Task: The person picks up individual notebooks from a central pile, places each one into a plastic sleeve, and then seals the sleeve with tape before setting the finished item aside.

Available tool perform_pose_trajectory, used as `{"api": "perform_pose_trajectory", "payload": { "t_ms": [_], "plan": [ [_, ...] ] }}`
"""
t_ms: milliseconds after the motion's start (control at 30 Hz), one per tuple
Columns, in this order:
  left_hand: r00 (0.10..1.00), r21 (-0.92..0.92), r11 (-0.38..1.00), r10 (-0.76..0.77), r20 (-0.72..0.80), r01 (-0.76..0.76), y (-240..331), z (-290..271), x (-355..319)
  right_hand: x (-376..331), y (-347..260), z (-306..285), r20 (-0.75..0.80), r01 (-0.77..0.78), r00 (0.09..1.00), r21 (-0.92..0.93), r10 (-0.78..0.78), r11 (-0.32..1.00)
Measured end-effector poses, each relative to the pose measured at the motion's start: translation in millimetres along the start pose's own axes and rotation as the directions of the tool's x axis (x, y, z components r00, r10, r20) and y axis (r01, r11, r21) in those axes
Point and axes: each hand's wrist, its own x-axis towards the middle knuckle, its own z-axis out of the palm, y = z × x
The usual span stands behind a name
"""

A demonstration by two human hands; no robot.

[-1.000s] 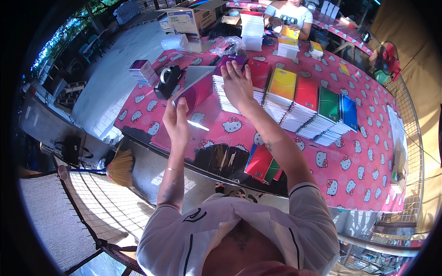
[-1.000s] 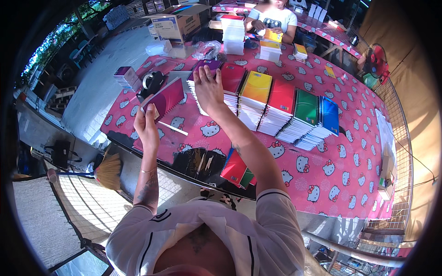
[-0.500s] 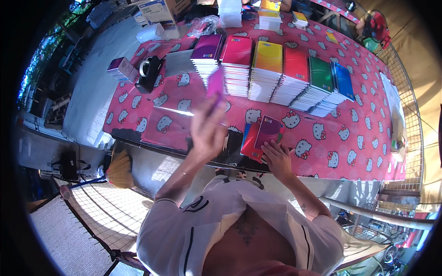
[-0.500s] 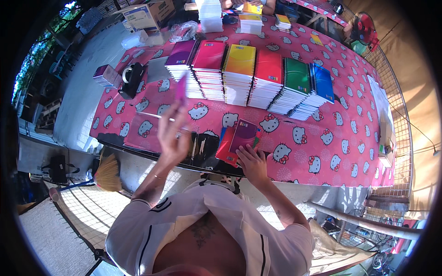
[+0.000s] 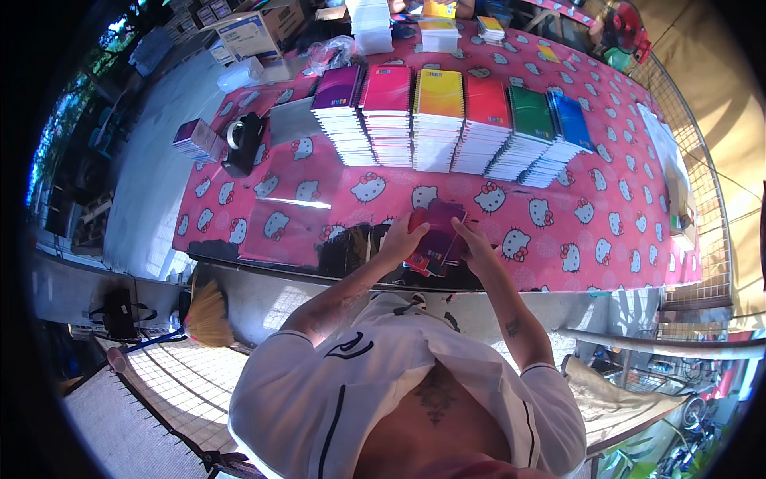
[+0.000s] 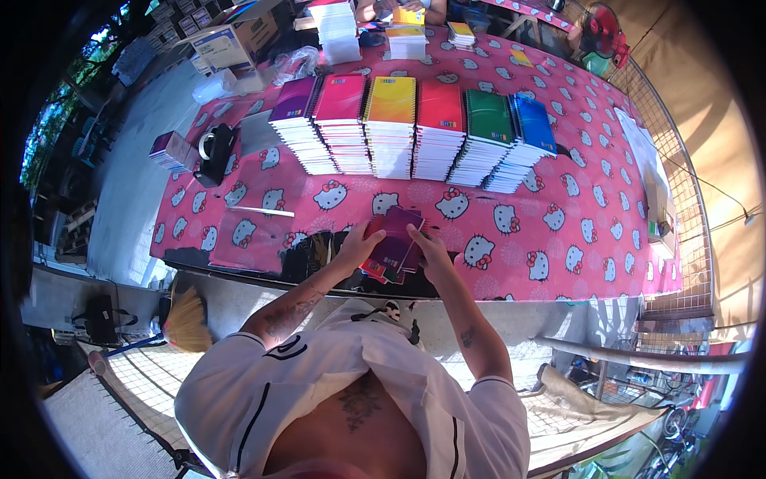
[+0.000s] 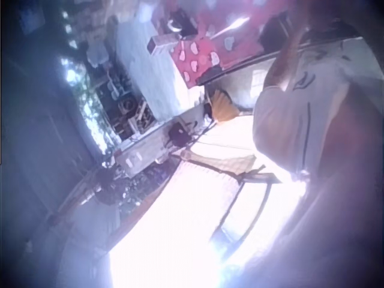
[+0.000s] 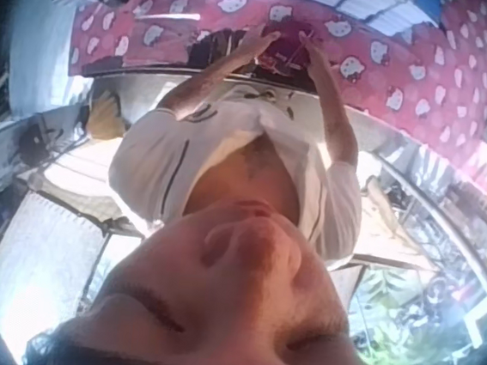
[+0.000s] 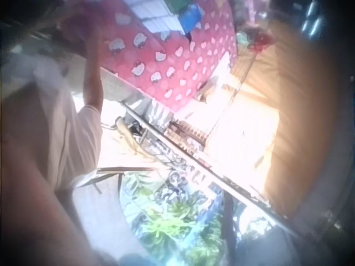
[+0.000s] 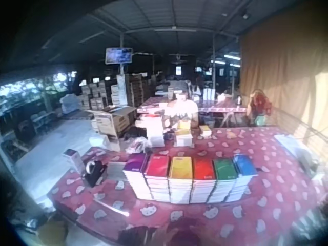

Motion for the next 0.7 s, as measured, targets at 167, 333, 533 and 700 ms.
{"api": "perform_pose_trajectory", "payload": {
  "t_ms": [167, 333, 533, 700],
  "plan": [
    [0.945, -0.744, 0.593, -0.101, 0.312, 0.309, -24, -22, -7, 6, 25, 64, -0.161, 0.241, 0.957, -0.009, -0.24, 0.97],
    [0.887, 0.16, 0.876, 0.462, -0.008, -0.455, -25, -75, -49, 11, -9, 48, 0.156, -0.047, 0.987, 0.118, 0.028, 0.992],
    [0.327, 0.406, 0.195, 0.901, 0.285, -0.893, -9, -109, -44, -9, -5, 78, 0.302, -0.036, 0.953, 0.175, -0.019, 0.984],
    [0.851, -0.476, 0.825, 0.459, 0.254, -0.303, -13, -110, -34, -28, 3, 92, 0.336, 0.761, 0.598, 0.047, -0.728, 0.647]
  ]
}}
